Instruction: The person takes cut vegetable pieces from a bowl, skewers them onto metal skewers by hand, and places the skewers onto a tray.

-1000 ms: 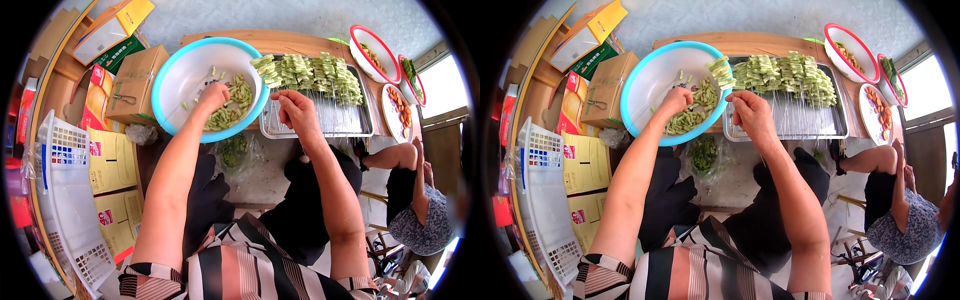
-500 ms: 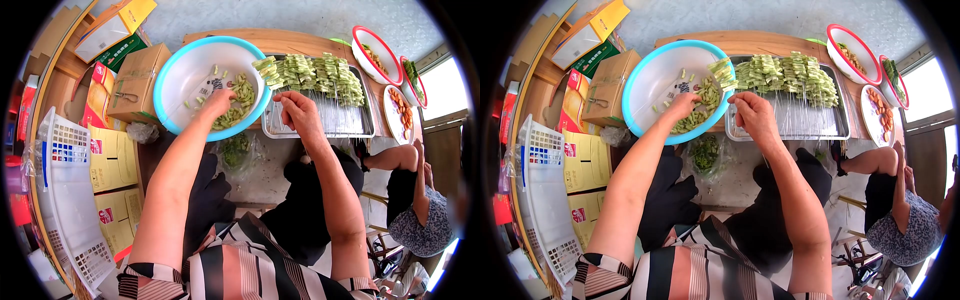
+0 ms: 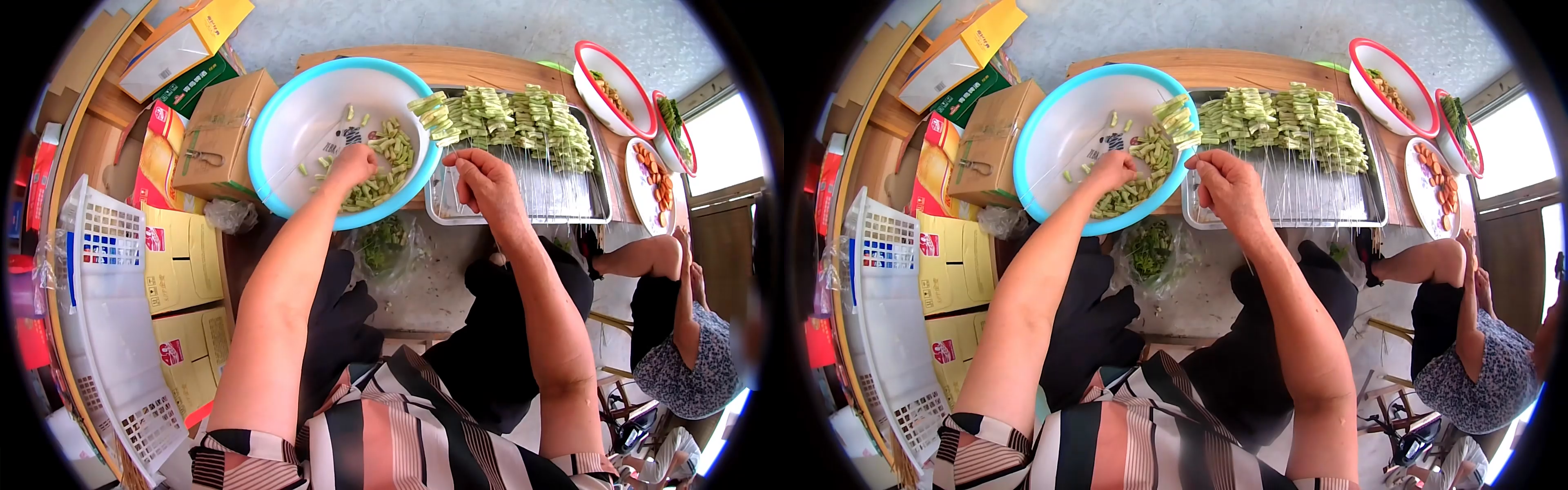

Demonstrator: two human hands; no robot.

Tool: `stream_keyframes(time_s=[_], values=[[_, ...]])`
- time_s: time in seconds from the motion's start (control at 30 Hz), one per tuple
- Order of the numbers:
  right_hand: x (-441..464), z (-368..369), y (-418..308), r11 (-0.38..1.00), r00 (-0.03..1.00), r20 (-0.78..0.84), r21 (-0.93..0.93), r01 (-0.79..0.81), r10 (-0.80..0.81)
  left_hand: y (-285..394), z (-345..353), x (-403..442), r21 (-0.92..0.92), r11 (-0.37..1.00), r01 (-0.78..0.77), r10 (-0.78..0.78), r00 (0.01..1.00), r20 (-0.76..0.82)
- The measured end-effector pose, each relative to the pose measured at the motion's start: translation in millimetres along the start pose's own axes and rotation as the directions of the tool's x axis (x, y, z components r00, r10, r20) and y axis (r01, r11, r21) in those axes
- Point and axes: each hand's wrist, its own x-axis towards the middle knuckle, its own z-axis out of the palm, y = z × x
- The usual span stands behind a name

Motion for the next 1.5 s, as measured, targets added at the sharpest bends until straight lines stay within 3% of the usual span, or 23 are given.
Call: stream_keyframes(time_s=[0.07,0.1,0.13,0.17,0.2,0.27,0.4,0.5,0.7,1.5], values=[[0.2,-0.1,-0.3,1.000,1.000,-0.007,0.003,0.001,-0.001,1.2,-5.0,4.6,-0.329,0.939,0.100,-0.098,0.995,0.021],[0.1,-0.4,-0.1,1.000,1.000,-0.007,0.003,0.002,-0.002,2.6,-8.2,3.7,-0.328,0.939,0.099,-0.098,0.995,0.020],[-0.2,-0.7,0.2,1.000,1.000,-0.011,-0.010,-0.004,0.004,3.6,-12.5,3.2,-0.623,0.755,0.202,-0.162,0.979,0.121],[0.1,-1.0,-0.2,1.000,1.000,-0.014,-0.025,-0.007,0.007,6.9,-19.8,1.7,-0.831,0.473,0.294,-0.185,0.955,0.233],[0.6,-1.5,-0.5,1.000,1.000,-0.014,-0.025,-0.002,0.002,10.4,-26.4,-0.8,-0.831,0.474,0.290,-0.185,0.956,0.228],[0.2,-2.4,0.7,0.999,1.000,0.006,-0.047,0.000,0.000,16.8,-36.9,-6.6,-0.964,0.149,0.222,-0.021,0.975,0.221],[-0.8,0.2,2.7,0.996,1.000,0.022,-0.090,-0.013,0.015,28.4,-51.3,-14.0,-0.986,-0.019,0.166,0.059,0.985,0.164],[-4.2,4.6,0.5,0.976,0.999,0.037,-0.217,-0.004,0.013,33.6,-58.3,-17.9,-0.988,-0.049,0.147,0.037,0.989,0.145],[-1.6,10.7,5.3,0.960,0.997,0.072,-0.279,-0.016,0.038,33.0,-67.2,-21.4,-0.992,-0.068,0.109,0.080,0.991,0.103],[-2.2,15.7,4.0,0.962,0.995,0.085,-0.272,-0.028,0.053,31.2,-76.7,-27.2,-0.994,-0.022,0.105,0.116,0.988,0.102]])
